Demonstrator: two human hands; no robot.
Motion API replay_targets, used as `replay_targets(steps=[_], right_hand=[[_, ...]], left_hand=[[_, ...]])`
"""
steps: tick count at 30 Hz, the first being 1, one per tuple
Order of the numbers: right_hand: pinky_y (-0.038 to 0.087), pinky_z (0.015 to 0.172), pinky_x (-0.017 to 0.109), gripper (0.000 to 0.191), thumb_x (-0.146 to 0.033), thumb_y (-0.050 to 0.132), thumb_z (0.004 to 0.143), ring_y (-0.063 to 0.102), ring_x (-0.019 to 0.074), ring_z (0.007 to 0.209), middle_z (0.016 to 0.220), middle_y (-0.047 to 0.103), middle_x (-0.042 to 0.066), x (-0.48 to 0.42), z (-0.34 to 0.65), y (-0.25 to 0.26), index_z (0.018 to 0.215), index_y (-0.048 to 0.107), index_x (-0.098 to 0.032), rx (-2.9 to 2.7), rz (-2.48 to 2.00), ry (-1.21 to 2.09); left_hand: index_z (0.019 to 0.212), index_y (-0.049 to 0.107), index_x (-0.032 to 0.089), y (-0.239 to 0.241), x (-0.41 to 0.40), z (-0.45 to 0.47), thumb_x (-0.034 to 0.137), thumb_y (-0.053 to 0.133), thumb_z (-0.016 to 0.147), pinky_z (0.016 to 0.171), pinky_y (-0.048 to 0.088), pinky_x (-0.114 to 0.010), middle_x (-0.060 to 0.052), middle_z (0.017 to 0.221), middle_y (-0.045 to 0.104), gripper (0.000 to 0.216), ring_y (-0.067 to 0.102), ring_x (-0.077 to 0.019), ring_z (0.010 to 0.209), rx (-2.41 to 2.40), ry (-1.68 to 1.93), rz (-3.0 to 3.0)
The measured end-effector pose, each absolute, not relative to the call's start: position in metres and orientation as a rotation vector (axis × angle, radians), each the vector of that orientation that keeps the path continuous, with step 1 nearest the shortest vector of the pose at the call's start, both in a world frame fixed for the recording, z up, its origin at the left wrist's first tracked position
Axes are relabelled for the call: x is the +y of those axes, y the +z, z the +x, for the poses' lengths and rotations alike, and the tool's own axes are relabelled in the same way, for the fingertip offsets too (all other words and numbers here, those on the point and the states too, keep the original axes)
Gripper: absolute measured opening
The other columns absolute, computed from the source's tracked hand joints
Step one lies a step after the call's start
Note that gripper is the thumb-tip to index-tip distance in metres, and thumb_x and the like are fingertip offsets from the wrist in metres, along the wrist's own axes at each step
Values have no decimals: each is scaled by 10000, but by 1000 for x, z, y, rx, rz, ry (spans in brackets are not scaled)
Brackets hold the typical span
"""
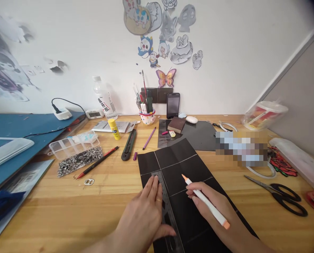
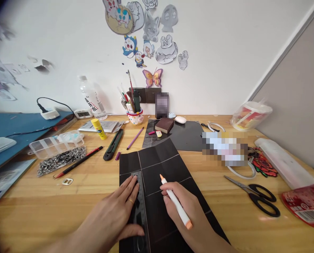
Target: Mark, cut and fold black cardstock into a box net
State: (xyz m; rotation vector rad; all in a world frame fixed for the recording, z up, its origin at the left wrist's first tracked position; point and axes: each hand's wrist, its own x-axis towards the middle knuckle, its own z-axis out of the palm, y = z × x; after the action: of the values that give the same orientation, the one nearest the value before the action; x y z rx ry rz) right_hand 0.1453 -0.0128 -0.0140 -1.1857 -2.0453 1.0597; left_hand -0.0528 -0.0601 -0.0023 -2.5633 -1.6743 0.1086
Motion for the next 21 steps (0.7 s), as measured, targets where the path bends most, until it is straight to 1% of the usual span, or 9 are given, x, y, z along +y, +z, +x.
replay_targets(steps=[3, 6, 11, 17, 21], right_hand=[[474, 707, 258, 151, -308, 436, 854, 614, 174, 814, 873, 644, -4, -12, 146, -15, 925, 565, -272, -2009, -1165, 1071], [470, 706, 250, 160, -313, 425, 865, 614, 163, 798, 856, 640, -5, -11, 146, -13, 928, 563, -263, -1989, -1134, 1095], [456, 731, 240, 150, -297, 422, 878, 605, 148, 830, 878, 634, -13, -13, 148, -11, 947, 552, -266, -1959, -1104, 1135], [446, 728, 241, 150, -281, 411, 888, 590, 144, 828, 888, 624, -15, -13, 149, -9, 953, 545, -265, -1973, -1068, 1170], [436, 734, 250, 153, -271, 396, 895, 577, 145, 831, 896, 608, -12, -14, 151, -7, 965, 532, -261, -2005, -1065, 1187]], left_hand=[[1142, 549, -11, -5, -75, -44, 732, 412, 657, 837, 502, -357, -262, 1233, 424, 898, 449, -345, 1140, -1649, 73, -2584], [1121, 561, -29, -8, -81, -36, 753, 361, 661, 796, 523, -346, -275, 1203, 442, 929, 476, -355, 1105, -1629, -9, -2591], [1086, 592, -16, -9, -83, -29, 747, 431, 633, 759, 533, -331, -270, 1175, 470, 902, 501, -354, 1072, -1597, 23, -2492], [1058, 616, 8, -9, -86, -29, 755, 425, 626, 724, 538, -291, -259, 1143, 508, 884, 536, -327, 1035, -1569, 13, -2425], [1045, 622, 1, -8, -85, -30, 755, 431, 619, 721, 538, -294, -261, 1133, 515, 887, 543, -329, 1025, -1531, 0, -2424]])
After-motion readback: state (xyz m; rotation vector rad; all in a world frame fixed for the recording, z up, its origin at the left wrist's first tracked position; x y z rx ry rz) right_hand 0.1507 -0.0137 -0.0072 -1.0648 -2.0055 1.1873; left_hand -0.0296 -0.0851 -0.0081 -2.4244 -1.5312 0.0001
